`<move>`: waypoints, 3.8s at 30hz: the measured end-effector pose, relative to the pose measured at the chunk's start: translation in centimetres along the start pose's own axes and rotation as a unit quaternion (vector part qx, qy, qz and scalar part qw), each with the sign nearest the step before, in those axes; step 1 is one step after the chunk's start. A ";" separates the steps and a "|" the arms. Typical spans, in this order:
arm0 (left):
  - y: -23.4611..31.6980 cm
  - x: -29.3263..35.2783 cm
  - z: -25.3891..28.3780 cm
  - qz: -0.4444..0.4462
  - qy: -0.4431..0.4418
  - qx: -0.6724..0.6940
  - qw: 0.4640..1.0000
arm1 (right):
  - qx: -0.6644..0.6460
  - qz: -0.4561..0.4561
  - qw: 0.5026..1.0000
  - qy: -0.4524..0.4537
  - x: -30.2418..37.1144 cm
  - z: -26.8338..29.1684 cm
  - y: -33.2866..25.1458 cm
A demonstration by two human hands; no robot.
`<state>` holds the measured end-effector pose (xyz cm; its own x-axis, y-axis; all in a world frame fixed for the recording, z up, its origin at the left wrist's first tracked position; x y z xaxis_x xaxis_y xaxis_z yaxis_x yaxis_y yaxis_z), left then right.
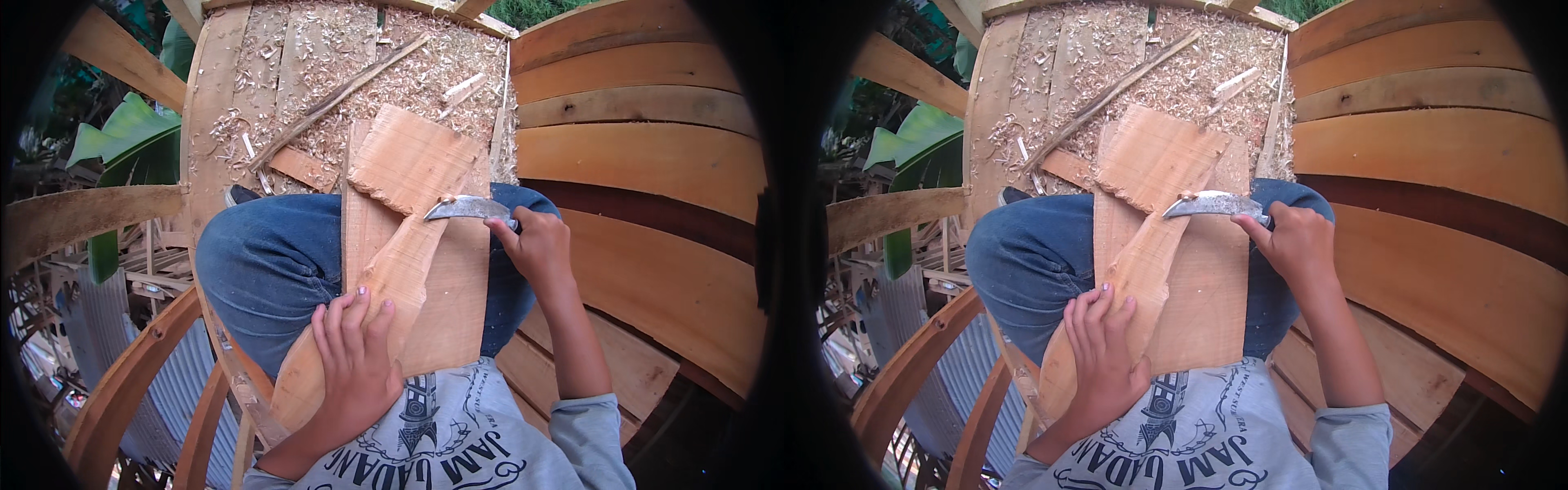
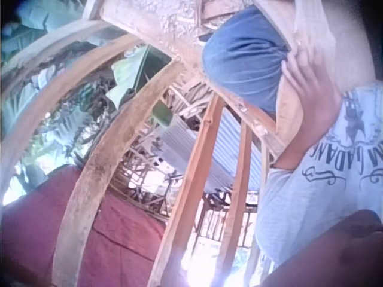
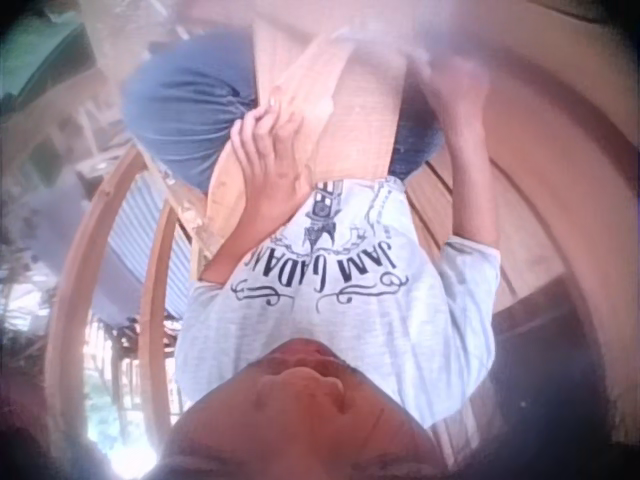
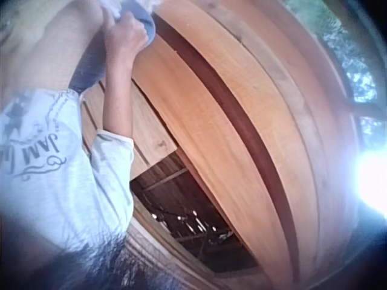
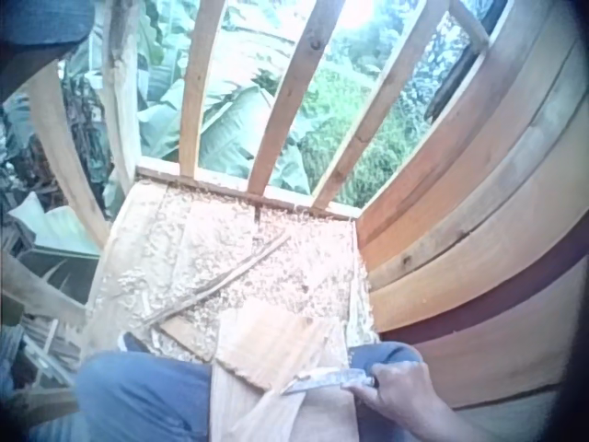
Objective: The person carves a rectangular wooden plank using a curved knife. They hold the plank on their lap and repeatedly shave off thin layers of wood, creating wood shavings that accumulate on the platform.
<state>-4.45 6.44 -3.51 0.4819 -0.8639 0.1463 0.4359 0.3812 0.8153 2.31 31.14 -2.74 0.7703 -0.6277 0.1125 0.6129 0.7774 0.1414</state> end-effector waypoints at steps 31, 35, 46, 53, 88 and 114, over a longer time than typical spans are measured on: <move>0.2 0.1 0.3 -0.017 -0.003 -0.004 1.000 | -0.050 -0.064 0.996 -0.037 -0.3 0.1 1.0; 0.1 0.3 0.2 -0.023 0.009 0.002 1.000 | -0.084 0.052 0.993 -0.067 2.8 0.7 -4.6; 0.3 0.0 0.6 -0.033 0.025 -0.011 0.999 | -0.120 0.009 0.993 0.006 -0.3 -0.6 -1.1; 0.0 0.2 0.6 -0.025 0.024 0.006 0.999 | -0.147 0.070 0.986 0.042 0.6 0.2 -3.5; 0.0 0.3 1.4 0.035 -0.002 0.110 0.993 | -0.539 -0.206 0.801 -0.161 -3.4 -9.1 5.3; 1.7 1.2 8.6 0.151 -0.027 0.024 0.988 | -0.699 -0.098 0.696 -0.131 -3.2 -8.3 4.6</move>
<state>-9.60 3.22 2.89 0.5432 -0.7299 0.4149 0.2416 0.6091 0.7554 4.11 37.04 -10.64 0.7013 -0.5703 0.4278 0.4161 -0.1599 -0.8952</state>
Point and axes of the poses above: each hand's wrist, its own x-axis away from the middle knuckle, its own z-axis out of the back of the hand, y = z × x, the point moved 10 cm from there along -x, towards the middle knuckle, and after that the axes turned 6 degrees about x, right-handed, at the moved point
